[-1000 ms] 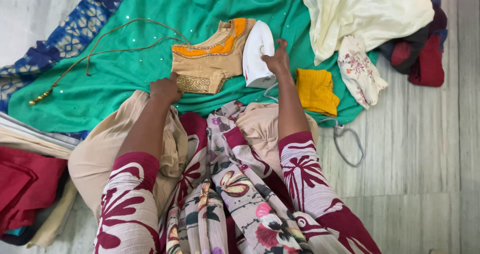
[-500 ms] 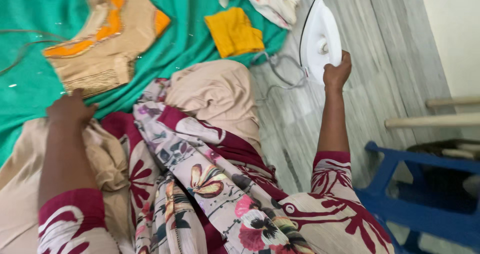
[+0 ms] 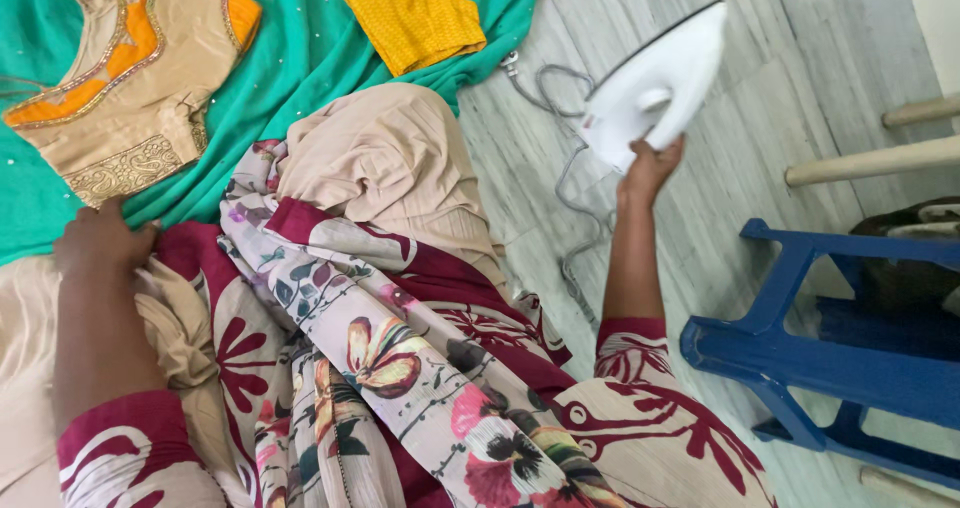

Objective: The person irons a red cloth and then a beige blouse using a white electric iron. They fold the red cloth and place it aside, then smooth and iron the beige blouse on a green fabric spread on the floor.

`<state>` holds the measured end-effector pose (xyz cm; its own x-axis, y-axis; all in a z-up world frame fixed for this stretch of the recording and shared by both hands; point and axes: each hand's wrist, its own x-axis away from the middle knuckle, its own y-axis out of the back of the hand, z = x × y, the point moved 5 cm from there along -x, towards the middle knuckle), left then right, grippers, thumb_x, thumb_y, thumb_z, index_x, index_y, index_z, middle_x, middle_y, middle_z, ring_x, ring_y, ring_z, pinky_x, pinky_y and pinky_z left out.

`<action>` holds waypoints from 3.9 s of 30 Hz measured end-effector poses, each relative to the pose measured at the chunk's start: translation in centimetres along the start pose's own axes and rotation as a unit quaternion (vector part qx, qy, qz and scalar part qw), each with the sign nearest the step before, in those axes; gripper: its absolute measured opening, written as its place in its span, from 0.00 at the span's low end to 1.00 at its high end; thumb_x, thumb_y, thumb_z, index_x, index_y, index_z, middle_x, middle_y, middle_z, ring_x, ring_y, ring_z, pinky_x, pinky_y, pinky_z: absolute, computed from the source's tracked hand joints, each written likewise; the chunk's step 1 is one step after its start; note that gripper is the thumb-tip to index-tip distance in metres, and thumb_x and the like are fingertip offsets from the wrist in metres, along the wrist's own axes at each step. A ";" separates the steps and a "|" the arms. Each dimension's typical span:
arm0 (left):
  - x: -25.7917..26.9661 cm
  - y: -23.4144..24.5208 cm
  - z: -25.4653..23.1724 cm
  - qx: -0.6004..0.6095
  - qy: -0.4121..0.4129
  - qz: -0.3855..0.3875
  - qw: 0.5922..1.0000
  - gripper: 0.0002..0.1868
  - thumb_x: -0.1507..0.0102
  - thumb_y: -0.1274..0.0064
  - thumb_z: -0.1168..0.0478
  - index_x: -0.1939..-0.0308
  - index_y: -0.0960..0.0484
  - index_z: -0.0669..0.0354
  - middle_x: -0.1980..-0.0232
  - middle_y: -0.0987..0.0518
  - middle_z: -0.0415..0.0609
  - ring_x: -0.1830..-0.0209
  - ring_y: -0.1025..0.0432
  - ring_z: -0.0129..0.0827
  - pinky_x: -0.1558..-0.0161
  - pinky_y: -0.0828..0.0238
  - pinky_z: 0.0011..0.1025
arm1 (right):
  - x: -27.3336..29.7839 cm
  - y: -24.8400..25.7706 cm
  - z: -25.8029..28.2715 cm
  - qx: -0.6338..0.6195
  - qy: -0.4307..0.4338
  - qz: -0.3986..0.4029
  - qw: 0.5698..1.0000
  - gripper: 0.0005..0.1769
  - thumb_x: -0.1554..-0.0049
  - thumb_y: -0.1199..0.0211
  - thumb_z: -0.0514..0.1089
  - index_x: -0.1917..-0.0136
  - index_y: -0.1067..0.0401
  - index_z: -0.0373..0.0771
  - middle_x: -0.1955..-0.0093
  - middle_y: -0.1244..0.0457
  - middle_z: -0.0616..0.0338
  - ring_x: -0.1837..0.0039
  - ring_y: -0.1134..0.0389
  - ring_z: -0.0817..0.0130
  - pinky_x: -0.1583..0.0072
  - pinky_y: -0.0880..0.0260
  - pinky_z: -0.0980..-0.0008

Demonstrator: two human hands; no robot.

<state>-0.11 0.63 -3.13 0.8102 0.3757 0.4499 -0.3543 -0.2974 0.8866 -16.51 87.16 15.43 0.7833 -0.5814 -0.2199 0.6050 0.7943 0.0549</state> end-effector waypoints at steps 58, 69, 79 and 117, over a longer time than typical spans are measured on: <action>-7.5 1.0 1.7 0.644 0.181 -0.111 0.735 0.25 0.45 0.39 0.56 0.48 0.23 0.66 0.58 0.15 0.59 0.68 0.19 0.45 0.67 0.24 0.42 | 46.6 -57.1 8.1 0.208 0.393 0.677 0.587 0.51 0.58 0.22 0.51 0.27 0.41 0.38 0.31 0.41 0.42 0.29 0.42 0.44 0.33 0.41 0.48; -10.2 1.5 2.8 0.777 0.180 -0.004 0.603 0.31 0.35 0.46 0.43 0.39 0.25 0.66 0.60 0.18 0.48 0.73 0.23 0.35 0.73 0.26 0.34 | 46.8 -60.6 2.2 0.158 0.386 0.681 0.601 0.30 0.44 0.41 0.35 0.28 0.33 0.48 0.37 0.32 0.55 0.35 0.31 0.53 0.36 0.31 0.55; -10.2 -1.0 6.1 0.745 0.240 -0.078 0.617 0.48 0.42 0.40 0.59 0.24 0.54 0.48 0.57 0.20 0.54 0.73 0.22 0.37 0.77 0.22 0.36 | 44.3 -62.2 1.0 0.131 0.185 0.751 0.621 0.18 0.44 0.31 0.46 0.41 0.25 0.43 0.51 0.28 0.49 0.49 0.25 0.52 0.46 0.27 0.57; -7.0 4.1 3.9 0.288 0.218 -0.193 0.912 0.37 0.40 0.37 0.35 0.48 0.32 0.62 0.60 0.17 0.61 0.60 0.21 0.57 0.60 0.26 0.52 | 44.2 -63.7 -2.4 0.287 0.398 0.578 0.652 0.32 0.42 0.34 0.51 0.26 0.36 0.47 0.25 0.43 0.54 0.24 0.44 0.53 0.29 0.44 0.45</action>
<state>-5.43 -6.66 -3.11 0.5155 0.8263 0.2271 0.3247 -0.4336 0.8406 -20.75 11.27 -0.12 0.5788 0.8048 -0.1316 -0.1911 0.2907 0.9375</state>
